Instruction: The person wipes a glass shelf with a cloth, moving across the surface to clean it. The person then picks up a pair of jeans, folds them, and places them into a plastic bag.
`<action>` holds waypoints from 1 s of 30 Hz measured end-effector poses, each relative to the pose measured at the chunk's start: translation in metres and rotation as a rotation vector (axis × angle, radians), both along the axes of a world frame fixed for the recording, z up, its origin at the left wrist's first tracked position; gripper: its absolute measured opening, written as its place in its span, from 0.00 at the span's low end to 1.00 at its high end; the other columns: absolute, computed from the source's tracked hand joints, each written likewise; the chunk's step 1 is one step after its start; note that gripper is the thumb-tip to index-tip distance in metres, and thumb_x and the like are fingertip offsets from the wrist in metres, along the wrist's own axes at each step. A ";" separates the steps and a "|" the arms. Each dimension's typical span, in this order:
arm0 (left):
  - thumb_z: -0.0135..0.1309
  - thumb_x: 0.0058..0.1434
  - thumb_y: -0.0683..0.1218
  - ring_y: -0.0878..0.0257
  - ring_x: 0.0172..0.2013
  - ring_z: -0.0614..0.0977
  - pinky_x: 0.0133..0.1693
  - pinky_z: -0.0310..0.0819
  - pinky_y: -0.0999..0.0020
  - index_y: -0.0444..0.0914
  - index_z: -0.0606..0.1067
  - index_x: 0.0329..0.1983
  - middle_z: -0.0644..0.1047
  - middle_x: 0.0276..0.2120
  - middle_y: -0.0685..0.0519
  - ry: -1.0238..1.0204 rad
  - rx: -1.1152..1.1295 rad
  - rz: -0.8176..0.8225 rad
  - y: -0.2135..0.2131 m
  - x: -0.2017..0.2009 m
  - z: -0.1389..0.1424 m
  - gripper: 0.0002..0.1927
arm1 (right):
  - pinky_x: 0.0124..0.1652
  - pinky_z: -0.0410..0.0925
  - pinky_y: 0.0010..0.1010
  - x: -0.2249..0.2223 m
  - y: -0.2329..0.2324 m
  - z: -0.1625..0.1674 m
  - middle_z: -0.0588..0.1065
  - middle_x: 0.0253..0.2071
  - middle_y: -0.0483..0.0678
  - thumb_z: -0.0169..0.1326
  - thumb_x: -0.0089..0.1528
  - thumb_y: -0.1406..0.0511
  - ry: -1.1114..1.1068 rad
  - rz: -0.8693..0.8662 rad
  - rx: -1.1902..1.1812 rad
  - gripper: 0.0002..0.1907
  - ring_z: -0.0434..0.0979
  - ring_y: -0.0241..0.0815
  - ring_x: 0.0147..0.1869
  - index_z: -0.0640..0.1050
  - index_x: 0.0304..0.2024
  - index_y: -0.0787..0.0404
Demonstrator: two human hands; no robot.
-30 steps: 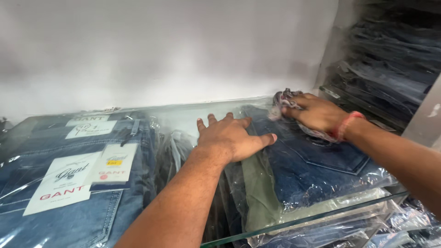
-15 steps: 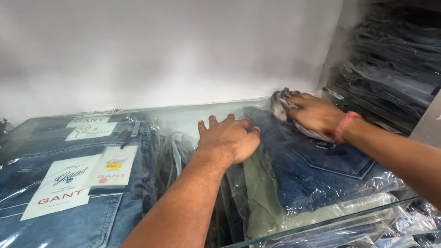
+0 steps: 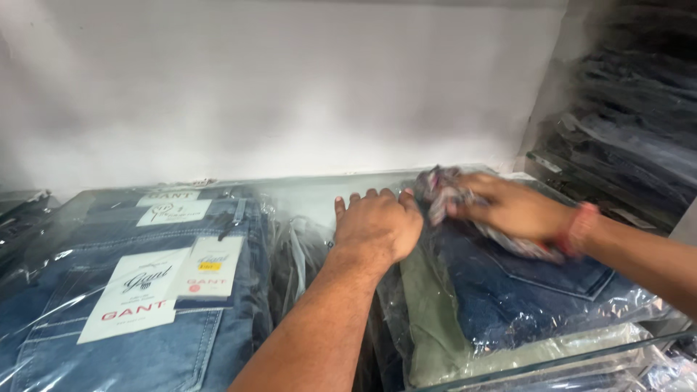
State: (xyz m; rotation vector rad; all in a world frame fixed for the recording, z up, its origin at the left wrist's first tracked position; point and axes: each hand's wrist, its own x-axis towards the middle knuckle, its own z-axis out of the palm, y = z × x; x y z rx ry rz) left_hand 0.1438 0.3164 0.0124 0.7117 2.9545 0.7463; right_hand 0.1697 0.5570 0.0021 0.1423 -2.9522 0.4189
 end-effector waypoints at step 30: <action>0.26 0.71 0.59 0.47 0.71 0.59 0.72 0.44 0.49 0.36 0.61 0.71 0.60 0.71 0.41 0.100 -0.051 -0.075 -0.037 0.036 -0.001 0.33 | 0.70 0.58 0.39 0.058 -0.102 0.005 0.67 0.71 0.44 0.42 0.62 0.52 0.068 0.069 0.058 0.28 0.67 0.46 0.73 0.73 0.63 0.50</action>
